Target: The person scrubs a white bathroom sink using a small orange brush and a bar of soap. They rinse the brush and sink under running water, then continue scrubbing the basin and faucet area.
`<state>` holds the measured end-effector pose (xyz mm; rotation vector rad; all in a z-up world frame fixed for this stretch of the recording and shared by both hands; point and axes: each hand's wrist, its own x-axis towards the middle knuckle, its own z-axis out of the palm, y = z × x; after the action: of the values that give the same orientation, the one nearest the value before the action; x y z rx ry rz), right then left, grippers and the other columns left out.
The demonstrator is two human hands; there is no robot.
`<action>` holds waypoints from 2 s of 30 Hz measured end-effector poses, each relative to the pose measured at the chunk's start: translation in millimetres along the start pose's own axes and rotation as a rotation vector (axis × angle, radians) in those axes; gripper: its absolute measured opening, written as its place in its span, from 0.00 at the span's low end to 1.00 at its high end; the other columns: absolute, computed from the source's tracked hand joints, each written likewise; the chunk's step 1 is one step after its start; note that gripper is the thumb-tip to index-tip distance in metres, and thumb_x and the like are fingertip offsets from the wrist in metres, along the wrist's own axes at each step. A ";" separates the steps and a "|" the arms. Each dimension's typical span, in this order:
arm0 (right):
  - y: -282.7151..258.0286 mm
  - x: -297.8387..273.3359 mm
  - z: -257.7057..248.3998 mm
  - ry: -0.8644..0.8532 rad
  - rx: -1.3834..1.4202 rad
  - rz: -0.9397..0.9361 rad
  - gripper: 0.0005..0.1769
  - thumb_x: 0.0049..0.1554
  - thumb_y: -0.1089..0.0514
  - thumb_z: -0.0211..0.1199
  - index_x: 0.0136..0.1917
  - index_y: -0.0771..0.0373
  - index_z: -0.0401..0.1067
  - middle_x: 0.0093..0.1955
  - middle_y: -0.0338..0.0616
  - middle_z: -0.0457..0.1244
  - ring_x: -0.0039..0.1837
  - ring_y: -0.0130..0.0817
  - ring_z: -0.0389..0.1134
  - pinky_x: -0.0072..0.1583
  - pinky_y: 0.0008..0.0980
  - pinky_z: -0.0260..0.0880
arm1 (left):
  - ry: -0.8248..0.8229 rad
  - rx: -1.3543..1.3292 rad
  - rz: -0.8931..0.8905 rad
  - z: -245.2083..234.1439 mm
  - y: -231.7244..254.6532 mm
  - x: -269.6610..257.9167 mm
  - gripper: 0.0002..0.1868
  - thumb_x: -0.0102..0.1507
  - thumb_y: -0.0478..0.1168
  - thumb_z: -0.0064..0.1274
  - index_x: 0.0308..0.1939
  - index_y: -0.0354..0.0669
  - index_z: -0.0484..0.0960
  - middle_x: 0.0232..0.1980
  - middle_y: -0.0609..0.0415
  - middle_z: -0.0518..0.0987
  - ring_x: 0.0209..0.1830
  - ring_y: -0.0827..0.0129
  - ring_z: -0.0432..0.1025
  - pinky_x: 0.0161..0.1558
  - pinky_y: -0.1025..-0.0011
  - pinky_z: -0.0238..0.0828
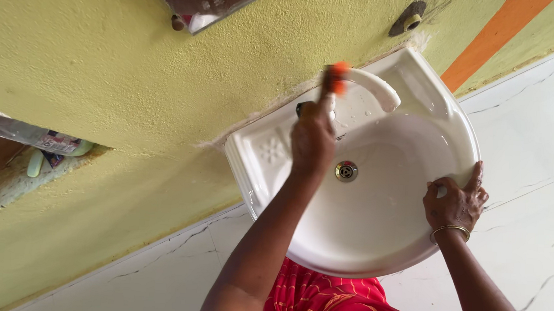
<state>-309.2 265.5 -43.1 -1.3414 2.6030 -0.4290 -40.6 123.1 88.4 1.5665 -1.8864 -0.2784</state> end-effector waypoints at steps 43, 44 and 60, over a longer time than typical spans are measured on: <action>0.3 0.6 1.2 0.000 0.000 -0.002 0.08 0.54 0.51 0.67 0.47 0.48 0.83 0.91 0.47 0.38 0.73 0.63 0.53 0.71 0.50 0.60 | 0.149 -0.275 0.056 12.3 -9.9 -4.1 0.34 0.69 0.27 0.40 0.80 0.47 0.57 0.62 0.39 0.80 0.55 0.47 0.79 0.56 0.56 0.79; 0.1 1.5 1.1 0.000 0.002 -0.001 0.08 0.54 0.51 0.67 0.47 0.48 0.83 0.91 0.47 0.38 0.73 0.63 0.53 0.71 0.50 0.61 | 0.169 -0.275 0.050 16.1 -15.6 -4.0 0.34 0.69 0.27 0.40 0.80 0.47 0.57 0.63 0.39 0.79 0.56 0.46 0.78 0.57 0.56 0.78; 2.0 1.2 0.6 0.021 0.002 -0.012 0.08 0.53 0.50 0.69 0.47 0.48 0.84 0.91 0.47 0.39 0.74 0.64 0.52 0.72 0.52 0.59 | 0.013 -0.172 -0.078 29.0 -36.2 -3.3 0.31 0.69 0.30 0.40 0.78 0.47 0.60 0.52 0.38 0.83 0.49 0.48 0.80 0.52 0.55 0.78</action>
<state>-311.2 265.6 -44.4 -1.3602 2.6115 -0.4496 -29.2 109.8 45.3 1.5229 -1.7454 -0.4518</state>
